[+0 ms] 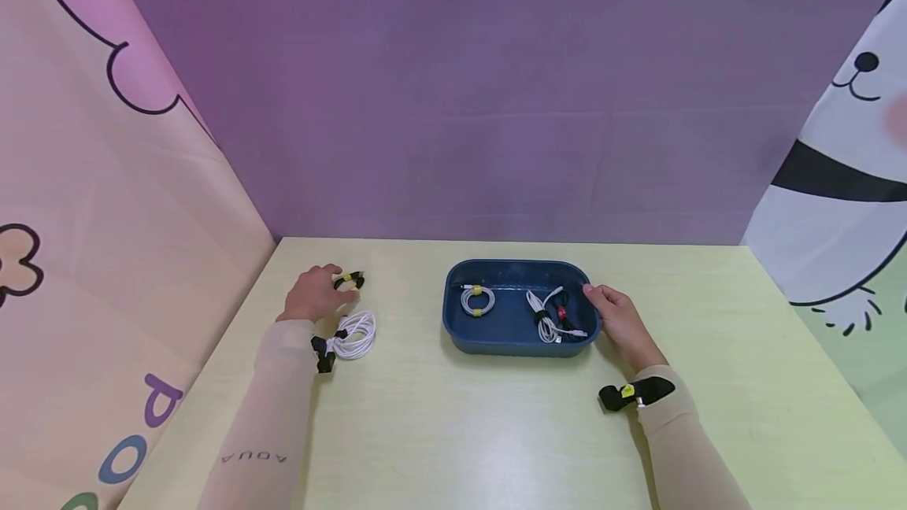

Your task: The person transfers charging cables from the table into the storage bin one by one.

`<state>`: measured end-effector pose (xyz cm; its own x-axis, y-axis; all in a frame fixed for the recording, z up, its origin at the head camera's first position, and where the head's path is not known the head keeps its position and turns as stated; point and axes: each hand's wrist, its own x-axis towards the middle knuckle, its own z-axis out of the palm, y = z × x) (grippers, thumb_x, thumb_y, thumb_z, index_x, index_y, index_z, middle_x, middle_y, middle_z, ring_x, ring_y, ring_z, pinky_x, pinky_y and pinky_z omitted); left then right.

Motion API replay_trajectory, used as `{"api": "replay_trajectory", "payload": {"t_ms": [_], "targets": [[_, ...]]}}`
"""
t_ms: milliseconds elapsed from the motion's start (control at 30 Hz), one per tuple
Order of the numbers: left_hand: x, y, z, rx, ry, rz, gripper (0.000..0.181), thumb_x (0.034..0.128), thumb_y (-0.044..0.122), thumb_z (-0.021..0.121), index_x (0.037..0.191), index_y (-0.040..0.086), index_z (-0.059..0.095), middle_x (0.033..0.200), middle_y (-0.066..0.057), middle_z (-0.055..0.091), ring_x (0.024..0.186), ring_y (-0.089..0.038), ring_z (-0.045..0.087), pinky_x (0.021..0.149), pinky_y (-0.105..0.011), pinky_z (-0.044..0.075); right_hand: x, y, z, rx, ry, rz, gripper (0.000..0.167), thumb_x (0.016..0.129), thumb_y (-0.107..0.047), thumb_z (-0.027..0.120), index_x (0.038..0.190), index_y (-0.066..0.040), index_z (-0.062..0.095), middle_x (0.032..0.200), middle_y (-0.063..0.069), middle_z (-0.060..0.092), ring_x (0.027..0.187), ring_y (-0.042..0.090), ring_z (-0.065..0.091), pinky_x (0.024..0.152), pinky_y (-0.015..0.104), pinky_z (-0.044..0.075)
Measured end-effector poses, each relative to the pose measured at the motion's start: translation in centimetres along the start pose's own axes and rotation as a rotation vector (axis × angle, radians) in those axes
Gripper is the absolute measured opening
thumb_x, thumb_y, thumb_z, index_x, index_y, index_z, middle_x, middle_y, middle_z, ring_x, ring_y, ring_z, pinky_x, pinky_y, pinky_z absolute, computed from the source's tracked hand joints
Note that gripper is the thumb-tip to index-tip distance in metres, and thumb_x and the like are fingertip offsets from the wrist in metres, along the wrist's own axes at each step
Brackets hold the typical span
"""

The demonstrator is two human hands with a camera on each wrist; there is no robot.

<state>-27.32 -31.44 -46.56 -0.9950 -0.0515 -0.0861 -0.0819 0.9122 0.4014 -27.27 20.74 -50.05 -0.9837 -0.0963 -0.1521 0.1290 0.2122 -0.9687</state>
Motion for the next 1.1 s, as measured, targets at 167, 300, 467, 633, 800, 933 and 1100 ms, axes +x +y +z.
{"api": "replay_trajectory", "payload": {"t_ms": [167, 300, 467, 633, 800, 933, 1100], "targets": [[0.6, -0.1, 0.3, 0.029, -0.018, -0.012, 0.073, 0.0917, 0.042, 0.069, 0.147, -0.002, 0.049, 0.14, -0.035, 0.052, 0.125, -0.054, 0.054, 0.097, -0.061, 0.05, -1.0, -1.5, 0.4, 0.014, -0.016, -0.001, 0.035, 0.108, -0.036, 0.05, 0.093, -0.005, 0.058, 0.072, -0.006, 0.052, 0.072, 0.009, 0.052, 0.07, 0.022, 0.043], [0.7, 0.2, 0.3, 0.039, -0.029, -0.032, 0.074, 0.0904, 0.044, 0.07, 0.147, 0.0, 0.05, 0.14, -0.035, 0.05, 0.127, -0.055, 0.05, 0.098, -0.062, 0.049, -1.7, -2.6, 0.7, 0.012, -0.02, -0.008, 0.036, 0.107, -0.036, 0.051, 0.093, -0.004, 0.058, 0.072, -0.006, 0.053, 0.072, 0.009, 0.052, 0.071, 0.023, 0.043], [0.7, 0.3, 0.3, 0.064, -0.011, -0.056, 0.071, 0.0896, 0.043, 0.07, 0.143, 0.0, 0.054, 0.138, -0.033, 0.051, 0.127, -0.054, 0.049, 0.095, -0.063, 0.05, -1.4, -2.3, 0.7, 0.01, -0.024, -0.001, 0.036, 0.107, -0.038, 0.051, 0.093, -0.006, 0.058, 0.072, -0.007, 0.052, 0.072, 0.009, 0.051, 0.071, 0.023, 0.042], [0.5, 0.3, 0.4, 0.064, 0.025, -0.056, 0.062, 0.0895, 0.04, 0.07, 0.136, -0.001, 0.06, 0.132, -0.031, 0.055, 0.124, -0.051, 0.053, 0.091, -0.06, 0.052, -1.0, -1.7, 0.6, -0.001, -0.012, 0.011, 0.036, 0.107, -0.039, 0.05, 0.094, -0.006, 0.058, 0.072, -0.007, 0.051, 0.072, 0.009, 0.05, 0.071, 0.023, 0.041], [0.4, 0.2, 0.4, 0.04, 0.047, -0.054, 0.059, 0.0883, 0.039, 0.071, 0.131, -0.001, 0.063, 0.13, -0.029, 0.058, 0.12, -0.049, 0.057, 0.089, -0.058, 0.052, -1.5, -2.4, 0.5, -0.009, -0.012, 0.005, 0.039, 0.107, -0.038, 0.05, 0.098, 0.0, 0.057, 0.076, -0.003, 0.051, 0.077, 0.011, 0.05, 0.072, 0.024, 0.041], [0.7, -0.2, 0.8, 0.015, 0.06, -0.053, 0.058, 0.0873, 0.037, 0.072, 0.129, -0.002, 0.064, 0.13, -0.029, 0.06, 0.119, -0.048, 0.058, 0.09, -0.057, 0.052, -0.6, -1.2, 0.1, -0.007, -0.005, 0.011, 0.039, 0.108, -0.038, 0.05, 0.097, 0.0, 0.056, 0.075, -0.004, 0.05, 0.076, 0.011, 0.049, 0.071, 0.023, 0.041], [1.0, -0.5, 1.1, -0.019, 0.082, -0.048, 0.055, 0.0866, 0.035, 0.073, 0.126, -0.003, 0.065, 0.127, -0.028, 0.065, 0.114, -0.046, 0.063, 0.09, -0.055, 0.053, -0.3, -0.5, -0.3, -0.02, 0.001, 0.015, 0.041, 0.108, -0.039, 0.049, 0.101, 0.001, 0.057, 0.076, -0.005, 0.051, 0.077, 0.011, 0.05, 0.072, 0.023, 0.041]]}}
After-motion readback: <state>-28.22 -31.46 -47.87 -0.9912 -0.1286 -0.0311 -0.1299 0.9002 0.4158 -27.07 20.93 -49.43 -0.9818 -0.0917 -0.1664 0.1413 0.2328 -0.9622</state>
